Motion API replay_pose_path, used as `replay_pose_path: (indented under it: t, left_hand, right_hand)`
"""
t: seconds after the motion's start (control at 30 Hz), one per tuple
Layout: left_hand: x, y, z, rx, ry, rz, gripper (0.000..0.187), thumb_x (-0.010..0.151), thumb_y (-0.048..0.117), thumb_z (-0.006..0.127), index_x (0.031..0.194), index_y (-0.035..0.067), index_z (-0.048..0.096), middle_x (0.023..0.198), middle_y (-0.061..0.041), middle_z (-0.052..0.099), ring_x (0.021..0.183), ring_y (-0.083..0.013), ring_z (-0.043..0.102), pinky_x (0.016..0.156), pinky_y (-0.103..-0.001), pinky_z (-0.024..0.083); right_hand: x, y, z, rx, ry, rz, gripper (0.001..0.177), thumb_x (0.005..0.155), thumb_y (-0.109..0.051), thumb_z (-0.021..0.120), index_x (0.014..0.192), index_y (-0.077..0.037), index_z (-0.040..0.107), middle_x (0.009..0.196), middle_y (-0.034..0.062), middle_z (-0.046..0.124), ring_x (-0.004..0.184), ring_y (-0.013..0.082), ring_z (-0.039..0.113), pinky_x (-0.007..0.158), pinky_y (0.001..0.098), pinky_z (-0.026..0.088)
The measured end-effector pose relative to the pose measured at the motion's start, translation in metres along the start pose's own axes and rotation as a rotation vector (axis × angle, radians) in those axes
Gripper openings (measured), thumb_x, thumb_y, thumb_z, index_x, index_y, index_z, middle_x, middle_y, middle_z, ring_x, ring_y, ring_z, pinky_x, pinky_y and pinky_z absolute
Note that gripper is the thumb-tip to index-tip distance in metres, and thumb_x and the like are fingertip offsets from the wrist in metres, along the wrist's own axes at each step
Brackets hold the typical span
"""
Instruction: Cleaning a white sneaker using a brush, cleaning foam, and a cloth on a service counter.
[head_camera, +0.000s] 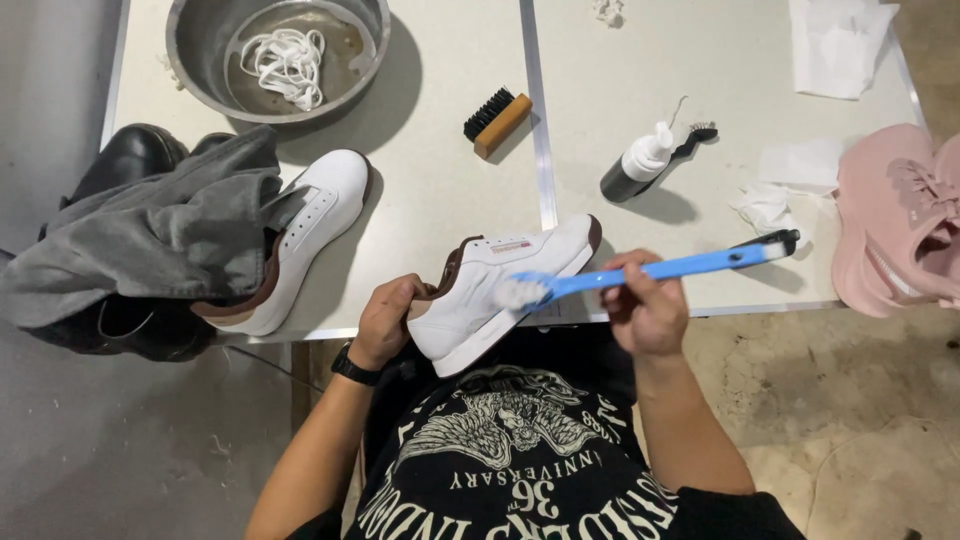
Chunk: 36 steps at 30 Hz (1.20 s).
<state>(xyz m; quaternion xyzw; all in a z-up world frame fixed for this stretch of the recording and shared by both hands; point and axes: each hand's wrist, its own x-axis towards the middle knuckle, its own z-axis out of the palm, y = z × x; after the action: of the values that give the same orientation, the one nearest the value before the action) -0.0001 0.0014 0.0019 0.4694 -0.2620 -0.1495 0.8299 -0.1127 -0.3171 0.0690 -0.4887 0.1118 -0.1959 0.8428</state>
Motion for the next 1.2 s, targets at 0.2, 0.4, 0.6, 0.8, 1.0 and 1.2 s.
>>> replay_pose_path:
  t: [0.2,0.4,0.6,0.8,1.0,1.2]
  left_hand:
    - [-0.001,-0.006,-0.005,0.004,-0.008,0.005,0.045,0.109,0.022,0.039,0.071,0.005,0.056,0.048,-0.004,0.048,0.045,-0.0117,0.039,0.048,-0.025,0.030]
    - [-0.001,-0.002,-0.004,0.026,0.005,-0.001,0.045,0.109,0.020,0.038,0.070,0.005,0.057,0.047,-0.004,0.048,0.046,-0.0122,0.040,0.049,-0.025,0.031]
    - [-0.004,-0.002,0.001,0.008,0.030,0.005,0.045,0.109,0.022,0.040,0.071,0.005,0.057,0.048,-0.005,0.048,0.047,-0.0127,0.040,0.050,-0.026,0.031]
    - [-0.005,-0.008,-0.009,-0.001,0.023,0.000,0.046,0.110,0.021,0.039,0.071,0.004,0.057,0.048,-0.004,0.049,0.047,-0.0125,0.041,0.050,-0.025,0.031]
    - [-0.003,-0.005,-0.005,-0.001,0.025,0.002,0.046,0.110,0.022,0.039,0.071,0.004,0.057,0.047,-0.005,0.049,0.046,-0.0126,0.041,0.049,-0.025,0.031]
    - [-0.003,-0.007,-0.006,0.017,0.015,0.006,0.046,0.110,0.022,0.038,0.071,0.006,0.056,0.049,-0.005,0.049,0.047,-0.0130,0.042,0.051,-0.025,0.033]
  right_hand:
    - [-0.037,0.010,0.036,-0.030,-0.111,0.071,0.026,0.087,-0.016,0.069,0.088,0.010,0.067,0.051,0.0205,0.057,0.043,0.0217,0.059,0.040,0.0263,0.051]
    - [0.008,-0.025,0.019,-0.019,0.047,-0.092,0.025,0.096,-0.025,0.065,0.096,0.001,0.064,0.054,0.0079,0.053,0.046,0.0100,0.054,0.048,0.0170,0.048]
    - [-0.016,0.004,0.021,0.016,0.006,-0.006,0.023,0.092,-0.018,0.066,0.095,0.005,0.067,0.053,0.0113,0.056,0.046,0.0135,0.059,0.045,0.0207,0.052]
    - [-0.033,0.014,0.033,-0.027,-0.145,0.047,0.023,0.091,-0.012,0.066,0.096,0.011,0.067,0.057,0.0245,0.062,0.048,0.0232,0.063,0.044,0.0292,0.054]
    - [0.004,-0.010,0.019,-0.021,0.012,-0.054,0.024,0.097,-0.021,0.063,0.103,0.001,0.066,0.059,0.0155,0.062,0.049,0.0137,0.060,0.045,0.0180,0.047]
    - [-0.023,0.013,0.012,0.048,0.050,0.023,0.027,0.093,-0.022,0.065,0.098,0.004,0.066,0.053,0.0185,0.057,0.040,0.0188,0.056,0.038,0.0220,0.048]
